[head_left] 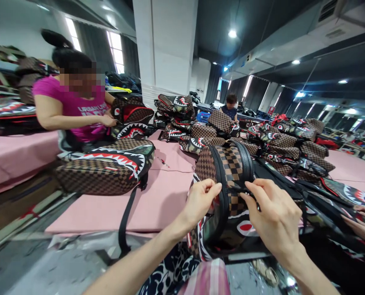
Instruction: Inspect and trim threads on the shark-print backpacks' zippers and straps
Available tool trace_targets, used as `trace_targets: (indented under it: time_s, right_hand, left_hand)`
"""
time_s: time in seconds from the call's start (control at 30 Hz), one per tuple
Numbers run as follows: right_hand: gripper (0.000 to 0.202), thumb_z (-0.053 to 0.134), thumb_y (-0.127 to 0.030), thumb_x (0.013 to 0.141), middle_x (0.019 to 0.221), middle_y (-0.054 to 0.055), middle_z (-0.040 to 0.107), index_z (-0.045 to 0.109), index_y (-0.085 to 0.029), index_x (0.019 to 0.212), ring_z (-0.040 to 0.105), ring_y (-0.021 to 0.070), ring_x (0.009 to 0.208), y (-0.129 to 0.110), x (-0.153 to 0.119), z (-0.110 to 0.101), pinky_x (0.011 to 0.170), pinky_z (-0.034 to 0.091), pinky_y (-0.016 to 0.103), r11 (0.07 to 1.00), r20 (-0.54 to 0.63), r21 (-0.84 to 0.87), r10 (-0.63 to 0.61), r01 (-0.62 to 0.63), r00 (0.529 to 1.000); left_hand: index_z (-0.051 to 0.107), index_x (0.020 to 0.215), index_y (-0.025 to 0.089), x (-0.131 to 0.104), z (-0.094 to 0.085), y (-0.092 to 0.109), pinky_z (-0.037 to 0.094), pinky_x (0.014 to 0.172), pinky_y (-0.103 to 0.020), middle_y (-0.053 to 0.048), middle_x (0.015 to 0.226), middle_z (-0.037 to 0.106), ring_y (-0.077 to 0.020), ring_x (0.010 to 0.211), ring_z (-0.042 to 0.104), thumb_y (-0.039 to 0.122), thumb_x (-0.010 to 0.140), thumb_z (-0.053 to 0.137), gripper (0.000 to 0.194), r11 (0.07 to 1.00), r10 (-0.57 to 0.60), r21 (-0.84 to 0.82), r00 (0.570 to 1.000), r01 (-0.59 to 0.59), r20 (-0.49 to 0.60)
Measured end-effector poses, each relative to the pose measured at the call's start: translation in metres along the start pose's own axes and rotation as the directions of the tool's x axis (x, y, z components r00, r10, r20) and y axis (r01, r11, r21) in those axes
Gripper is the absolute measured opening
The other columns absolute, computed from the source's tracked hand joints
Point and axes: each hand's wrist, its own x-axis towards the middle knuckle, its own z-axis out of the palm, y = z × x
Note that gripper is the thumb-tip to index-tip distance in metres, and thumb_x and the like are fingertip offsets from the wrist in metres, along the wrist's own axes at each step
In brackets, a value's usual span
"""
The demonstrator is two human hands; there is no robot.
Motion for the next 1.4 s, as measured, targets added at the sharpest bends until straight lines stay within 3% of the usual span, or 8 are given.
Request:
trace_targets:
  time_s: [0.27, 0.47, 0.63, 0.77, 0.97, 1.17, 1.3, 1.4]
  right_hand:
    - [0.011, 0.055, -0.021, 0.084, 0.082, 0.003, 0.064, 0.064, -0.019, 0.088, 0.058, 0.0156, 0.071, -0.007, 0.003, -0.003, 0.065, 0.04, 0.028, 0.999, 0.073, 0.015, -0.04, 0.039, 0.997]
    - [0.011, 0.054, -0.026, 0.086, 0.088, 0.004, 0.062, 0.061, -0.021, 0.092, 0.06, 0.0136, 0.076, 0.004, -0.006, 0.01, 0.064, 0.048, 0.024, 0.89, 0.126, 0.421, 0.13, -0.172, 0.983]
    - [0.012, 0.054, -0.025, 0.086, 0.091, 0.005, 0.061, 0.061, -0.02, 0.094, 0.061, 0.0148, 0.08, 0.003, -0.012, 0.013, 0.069, 0.049, 0.026, 0.898, 0.092, 0.384, 0.192, -0.213, 0.977]
    - [0.013, 0.052, -0.025, 0.087, 0.093, 0.006, 0.06, 0.058, -0.02, 0.096, 0.06, 0.0157, 0.081, 0.0, -0.016, 0.015, 0.069, 0.049, 0.027, 0.88, 0.11, 0.416, 0.2, -0.228, 0.974]
    - [0.012, 0.051, -0.026, 0.086, 0.094, 0.005, 0.058, 0.054, -0.02, 0.096, 0.058, 0.018, 0.088, 0.003, -0.022, 0.023, 0.074, 0.048, 0.03, 0.79, 0.138, 0.524, 0.29, -0.318, 0.947]
    - [0.011, 0.051, -0.023, 0.087, 0.093, 0.005, 0.058, 0.054, -0.021, 0.097, 0.059, 0.0165, 0.084, -0.001, -0.022, 0.022, 0.072, 0.049, 0.029, 0.792, 0.145, 0.546, 0.232, -0.273, 0.962]
    - [0.012, 0.051, -0.023, 0.086, 0.094, 0.006, 0.058, 0.054, -0.02, 0.098, 0.059, 0.017, 0.085, -0.002, -0.022, 0.024, 0.072, 0.049, 0.029, 0.802, 0.116, 0.538, 0.232, -0.257, 0.966]
    - [0.013, 0.051, -0.023, 0.086, 0.095, 0.006, 0.058, 0.054, -0.019, 0.099, 0.059, 0.0173, 0.086, 0.0, -0.022, 0.027, 0.072, 0.049, 0.029, 0.801, 0.099, 0.542, 0.24, -0.255, 0.966]
  left_hand:
    - [0.043, 0.055, 0.017, -0.002, -0.004, -0.001, 0.031, 0.045, -0.02, 0.005, 0.048, 0.043, -0.0082, 0.046, 0.041, 0.043, 0.076, 0.051, 0.035, 0.997, 0.052, 0.057, 0.999, -0.052, -0.005]
    - [0.044, 0.055, 0.017, -0.003, -0.008, -0.002, 0.034, 0.047, -0.02, 0.005, 0.048, 0.045, -0.0093, 0.047, 0.044, 0.043, 0.077, 0.051, 0.035, 0.993, 0.049, 0.109, 0.999, -0.047, -0.014]
    - [0.054, 0.073, 0.016, -0.006, -0.015, 0.0, 0.039, 0.051, -0.021, 0.003, 0.061, 0.054, -0.0106, 0.053, 0.05, 0.035, 0.078, 0.056, 0.02, 0.959, 0.188, 0.232, 0.979, -0.165, -0.078]
    - [0.063, 0.095, 0.02, 0.0, -0.023, 0.017, 0.041, 0.062, -0.022, -0.001, 0.079, 0.058, -0.0119, 0.07, 0.054, 0.023, 0.081, 0.058, 0.015, 0.657, 0.566, 0.552, 0.82, -0.513, 0.087]
    - [0.069, 0.082, 0.021, 0.024, -0.037, 0.045, 0.037, 0.058, -0.02, 0.0, 0.076, 0.058, -0.0111, 0.071, 0.052, 0.019, 0.078, 0.063, 0.007, 0.371, 0.422, 0.629, 0.728, -0.683, 0.541]
    - [0.062, 0.074, 0.016, 0.024, -0.032, 0.055, 0.033, 0.055, -0.022, -0.001, 0.073, 0.056, -0.0122, 0.067, 0.047, 0.015, 0.084, 0.052, 0.014, 0.121, 0.302, 0.69, 0.688, -0.714, 0.659]
    - [0.056, 0.073, 0.014, 0.005, -0.031, 0.041, 0.034, 0.057, -0.027, -0.004, 0.072, 0.054, -0.0158, 0.067, 0.044, 0.013, 0.088, 0.04, 0.023, -0.125, 0.441, 0.676, 0.569, -0.727, 0.694]
    - [0.053, 0.07, 0.014, -0.013, -0.038, 0.028, 0.039, 0.062, -0.028, -0.005, 0.072, 0.053, -0.0161, 0.071, 0.047, 0.012, 0.09, 0.034, 0.028, -0.035, 0.546, 0.656, 0.535, -0.754, 0.644]
